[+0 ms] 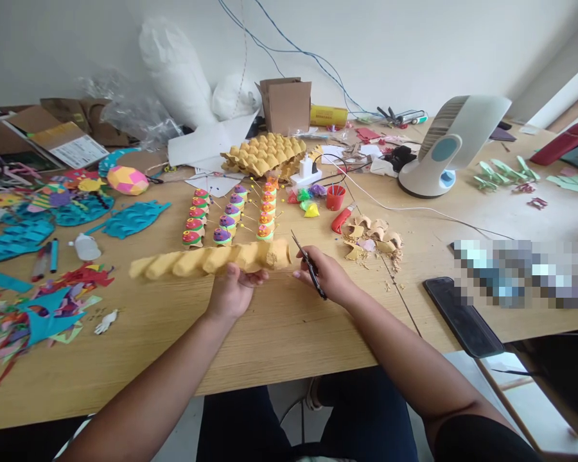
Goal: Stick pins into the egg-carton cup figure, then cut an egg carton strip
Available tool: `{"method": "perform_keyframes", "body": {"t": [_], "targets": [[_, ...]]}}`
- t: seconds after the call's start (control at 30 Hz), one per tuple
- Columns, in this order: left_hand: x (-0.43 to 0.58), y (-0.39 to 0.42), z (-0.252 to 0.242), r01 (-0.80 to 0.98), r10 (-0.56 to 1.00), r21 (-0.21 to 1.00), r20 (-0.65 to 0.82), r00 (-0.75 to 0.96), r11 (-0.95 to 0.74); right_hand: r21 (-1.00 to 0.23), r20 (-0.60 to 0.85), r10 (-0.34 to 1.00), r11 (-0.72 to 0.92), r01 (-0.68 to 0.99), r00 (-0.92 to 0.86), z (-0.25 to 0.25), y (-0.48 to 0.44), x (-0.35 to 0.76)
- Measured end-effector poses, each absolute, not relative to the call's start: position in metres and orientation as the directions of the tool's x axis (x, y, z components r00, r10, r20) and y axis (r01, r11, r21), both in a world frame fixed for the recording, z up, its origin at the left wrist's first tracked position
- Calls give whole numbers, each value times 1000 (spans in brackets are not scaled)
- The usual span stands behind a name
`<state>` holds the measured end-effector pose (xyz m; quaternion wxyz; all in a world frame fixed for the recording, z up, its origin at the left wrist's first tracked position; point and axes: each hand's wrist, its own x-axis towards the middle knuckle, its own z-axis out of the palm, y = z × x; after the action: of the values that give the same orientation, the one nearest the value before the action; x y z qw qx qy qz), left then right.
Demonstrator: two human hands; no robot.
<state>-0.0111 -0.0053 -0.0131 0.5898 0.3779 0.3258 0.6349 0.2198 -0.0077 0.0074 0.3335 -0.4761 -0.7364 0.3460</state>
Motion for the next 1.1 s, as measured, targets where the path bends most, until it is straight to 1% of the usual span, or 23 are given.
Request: {"method": "perform_keyframes", "body": {"t": [0.1, 0.17, 0.23, 0.33, 0.43, 0.53, 0.63, 0.77, 0.87, 0.93, 1.0, 1.07, 1.1], "targets": [[-8, -8, -12, -507, 991, 852, 95, -93, -130, -829, 184, 918, 337, 446, -351, 8, -9, 218], [-7, -11, -12, -482, 989, 865, 100, -110, -141, -837, 197, 918, 340, 428, -344, 7, -9, 218], [-7, -13, -13, -449, 987, 880, 113, -113, -152, -851, 211, 928, 329, 409, -308, 4, -8, 219], [-6, -15, -16, -423, 990, 895, 122, -73, -141, -863, 237, 951, 300, 407, -200, -2, -4, 222], [-6, -14, -18, -421, 995, 902, 97, -24, -98, -844, 251, 965, 257, 471, -77, -7, 3, 227], [-5, -10, -20, -416, 997, 907, 77, 10, -66, -789, 267, 964, 217, 574, 2, -9, 8, 232], [-5, -8, -25, -395, 993, 916, 105, 57, -74, -727, 317, 947, 215, 652, 42, -13, 11, 235], [-2, -7, -30, -327, 981, 938, 157, 114, -112, -684, 364, 929, 214, 697, 72, -22, 14, 233], [1, -6, -25, -290, 985, 949, 152, 81, -123, -678, 385, 918, 213, 704, 92, -27, 15, 232], [2, -5, -16, -302, 986, 942, 164, 33, -147, -694, 392, 912, 208, 690, 120, -28, 15, 233], [1, -5, -4, -327, 985, 930, 174, -4, -166, -742, 384, 910, 204, 638, 156, -26, 16, 235], [-4, -9, 11, -349, 983, 920, 178, -33, -178, -819, 367, 912, 222, 530, 185, -21, 17, 234], [-8, -12, 18, -360, 982, 914, 183, -47, -187, -864, 350, 916, 234, 446, 197, -18, 16, 232]]}}
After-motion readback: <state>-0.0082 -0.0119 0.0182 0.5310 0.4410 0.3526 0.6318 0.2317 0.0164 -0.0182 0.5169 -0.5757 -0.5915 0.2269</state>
